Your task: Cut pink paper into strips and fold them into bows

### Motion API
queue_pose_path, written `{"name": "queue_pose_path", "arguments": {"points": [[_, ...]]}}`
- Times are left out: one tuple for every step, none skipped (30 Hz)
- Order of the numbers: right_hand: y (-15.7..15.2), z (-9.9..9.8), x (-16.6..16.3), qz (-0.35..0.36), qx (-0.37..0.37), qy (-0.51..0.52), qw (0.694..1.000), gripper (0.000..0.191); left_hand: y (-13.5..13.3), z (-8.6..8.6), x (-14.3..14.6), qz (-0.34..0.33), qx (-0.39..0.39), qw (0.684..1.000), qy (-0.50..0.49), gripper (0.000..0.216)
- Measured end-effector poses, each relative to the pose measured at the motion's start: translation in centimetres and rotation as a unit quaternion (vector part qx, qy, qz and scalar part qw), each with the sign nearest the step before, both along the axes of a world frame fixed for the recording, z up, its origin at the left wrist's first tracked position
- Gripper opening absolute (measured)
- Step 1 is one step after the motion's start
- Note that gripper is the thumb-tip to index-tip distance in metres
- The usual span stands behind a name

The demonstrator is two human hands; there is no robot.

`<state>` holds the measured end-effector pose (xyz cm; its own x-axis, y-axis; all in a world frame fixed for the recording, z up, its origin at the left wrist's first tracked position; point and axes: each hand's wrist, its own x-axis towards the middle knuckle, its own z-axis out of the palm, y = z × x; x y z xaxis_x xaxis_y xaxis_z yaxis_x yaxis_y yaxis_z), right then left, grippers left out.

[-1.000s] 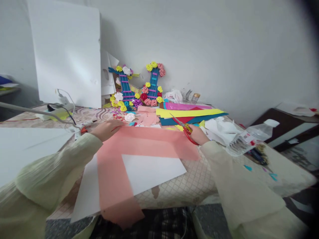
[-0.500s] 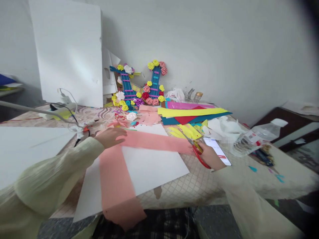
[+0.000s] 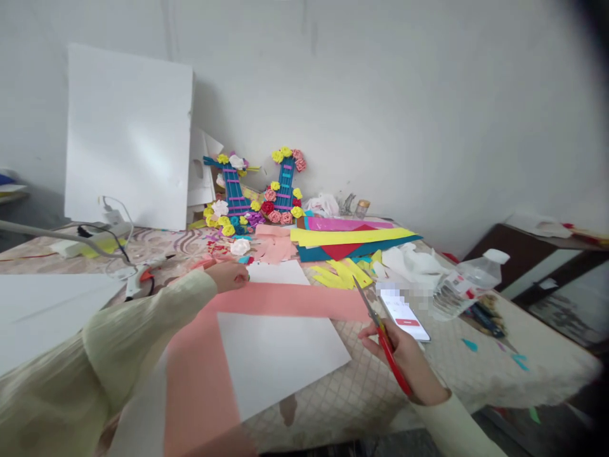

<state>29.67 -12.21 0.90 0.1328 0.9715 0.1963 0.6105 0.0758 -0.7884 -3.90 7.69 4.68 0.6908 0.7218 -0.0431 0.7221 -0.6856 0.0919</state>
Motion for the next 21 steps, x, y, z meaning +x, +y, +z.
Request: {"name": "queue_pose_path", "arguments": {"points": [[-0.2, -0.2, -0.4, -0.015, 0.002, 0.027, 1.0, 0.016, -0.4, 0.5, 0.2, 0.003, -0.007, 1.0, -0.003, 0.016], [-0.5, -0.4, -0.9, -0.036, 0.002, 0.06, 0.998, 0.018, -0.9, 1.1, 0.3, 0.008, -0.014, 1.0, -0.007, 0.016], [-0.9, -0.7, -1.4, -0.058, -0.005, 0.097, 0.994, 0.021, -1.5, 1.8, 0.5, 0.013, -0.024, 1.0, -0.011, 0.015], [-1.3, -1.1, -2.1, -0.081, -0.011, 0.136, 0.987, 0.023, -2.2, 2.5, 0.7, 0.016, -0.035, 0.999, -0.016, 0.016], [-1.8, -1.4, -2.9, -0.086, -0.029, 0.167, 0.982, 0.024, -2.9, 3.4, 0.8, 0.016, -0.049, 0.998, -0.024, 0.015], [-2.2, -1.7, -3.7, -0.079, -0.053, 0.188, 0.978, 0.027, -3.8, 4.2, 1.0, 0.009, -0.066, 0.997, -0.034, 0.016], [-2.5, -1.9, -4.4, -0.072, -0.07, 0.215, 0.972, 0.03, -4.7, 4.9, 1.2, 0.003, -0.082, 0.996, -0.045, 0.018], [-2.7, -2.1, -5.2, -0.061, -0.09, 0.25, 0.962, 0.033, -5.6, 5.6, 1.3, 0.002, -0.096, 0.994, -0.058, 0.02], [-2.7, -2.3, -6.0, -0.057, -0.102, 0.296, 0.948, 0.036, -6.5, 6.1, 1.5, -0.003, -0.111, 0.991, -0.071, 0.021], [-2.6, -2.4, -6.7, -0.053, -0.102, 0.345, 0.932, 0.038, -7.4, 6.5, 1.7, -0.012, -0.141, 0.986, -0.088, 0.024], [-2.3, -2.5, -7.4, -0.047, -0.099, 0.394, 0.913, 0.04, -8.3, 6.7, 1.9, -0.014, -0.211, 0.968, -0.134, 0.025], [-2.0, -2.5, -8.1, -0.048, -0.085, 0.439, 0.893, 0.041, -9.1, 6.7, 2.1, -0.013, -0.269, 0.947, -0.172, 0.026], [-1.5, -2.4, -8.9, -0.051, -0.072, 0.479, 0.873, 0.04, -9.8, 6.7, 2.2, -0.01, -0.314, 0.925, -0.211, 0.027], [-1.1, -2.1, -9.6, -0.06, -0.061, 0.517, 0.852, 0.04, -10.6, 6.7, 2.3, -0.011, -0.35, 0.903, -0.248, 0.026], [-0.7, -1.8, -10.3, -0.06, -0.057, 0.554, 0.828, 0.039, -11.3, 6.6, 2.4, -0.013, -0.379, 0.884, -0.274, 0.025], [-0.4, -1.5, -11.0, -0.063, -0.057, 0.589, 0.804, 0.039, -12.0, 6.6, 2.4, -0.003, -0.41, 0.861, -0.301, 0.025], [-0.2, -1.0, -11.7, -0.062, -0.063, 0.615, 0.783, 0.039, -12.7, 6.5, 2.4, 0.012, -0.438, 0.838, -0.326, 0.024], [-0.2, -0.6, -12.3, -0.056, -0.074, 0.633, 0.769, 0.038, -13.4, 6.3, 2.2, 0.037, -0.458, 0.817, -0.349, 0.023], [-0.2, -0.3, -12.7, -0.047, -0.088, 0.637, 0.765, 0.038, -14.0, 6.2, 2.0, 0.065, -0.464, 0.801, -0.373, 0.023], [-0.4, 0.0, -13.1, -0.034, -0.095, 0.621, 0.778, 0.038, -14.6, 5.9, 1.7, 0.084, -0.465, 0.79, -0.39, 0.022], [-0.7, 0.0, -13.3, -0.015, -0.092, 0.574, 0.813, 0.039, -15.2, 5.5, 1.4, 0.098, -0.468, 0.78, -0.404, 0.021]]}}
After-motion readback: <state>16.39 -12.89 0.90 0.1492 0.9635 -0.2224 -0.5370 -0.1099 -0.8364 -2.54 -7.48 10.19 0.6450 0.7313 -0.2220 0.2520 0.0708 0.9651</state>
